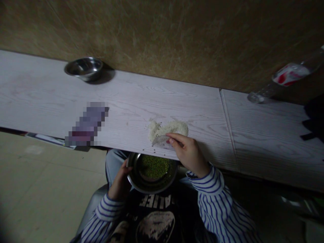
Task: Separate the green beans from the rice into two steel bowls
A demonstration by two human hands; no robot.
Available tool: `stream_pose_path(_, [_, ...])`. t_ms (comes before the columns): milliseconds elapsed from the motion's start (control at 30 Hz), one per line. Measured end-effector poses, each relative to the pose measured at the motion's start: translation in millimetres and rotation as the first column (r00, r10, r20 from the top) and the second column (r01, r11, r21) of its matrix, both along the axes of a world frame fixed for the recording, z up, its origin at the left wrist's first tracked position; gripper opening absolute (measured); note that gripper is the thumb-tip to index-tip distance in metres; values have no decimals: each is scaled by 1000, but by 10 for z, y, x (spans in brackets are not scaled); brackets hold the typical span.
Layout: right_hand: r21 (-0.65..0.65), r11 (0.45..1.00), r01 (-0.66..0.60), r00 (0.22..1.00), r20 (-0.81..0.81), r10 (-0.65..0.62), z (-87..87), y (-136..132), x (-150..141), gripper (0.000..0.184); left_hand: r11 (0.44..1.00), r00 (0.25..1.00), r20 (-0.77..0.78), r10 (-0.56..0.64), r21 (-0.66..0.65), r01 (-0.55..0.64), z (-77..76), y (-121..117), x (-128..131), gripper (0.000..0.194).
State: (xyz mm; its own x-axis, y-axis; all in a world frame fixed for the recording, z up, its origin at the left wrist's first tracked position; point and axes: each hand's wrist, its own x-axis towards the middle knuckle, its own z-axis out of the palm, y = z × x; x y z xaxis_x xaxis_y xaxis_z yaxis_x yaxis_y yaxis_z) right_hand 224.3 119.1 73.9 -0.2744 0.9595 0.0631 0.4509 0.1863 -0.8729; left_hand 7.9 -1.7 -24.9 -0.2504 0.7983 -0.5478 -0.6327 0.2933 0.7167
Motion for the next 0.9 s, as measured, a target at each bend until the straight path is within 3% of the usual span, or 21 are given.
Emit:
stream_pose_path(267, [40, 997, -70, 997, 45, 68, 74, -9, -62, 26, 1000, 1000, 2, -6, -5, 6, 40, 9, 5, 47])
stream_pose_path(600, [179, 938, -298, 951, 144, 274, 158, 69, -348, 28, 1000, 1000, 18, 6, -18, -5, 85, 1, 3, 46])
stream_pose_path(767, [179, 938, -296, 950, 160, 269, 138, 61, -264, 28, 1000, 1000, 18, 4, -8, -3, 73, 9, -3, 44])
stream_pose_path(900, [186, 965, -186, 975, 157, 157, 182, 46, -95, 26, 1000, 999, 35, 10, -14, -10, 72, 17, 1, 46])
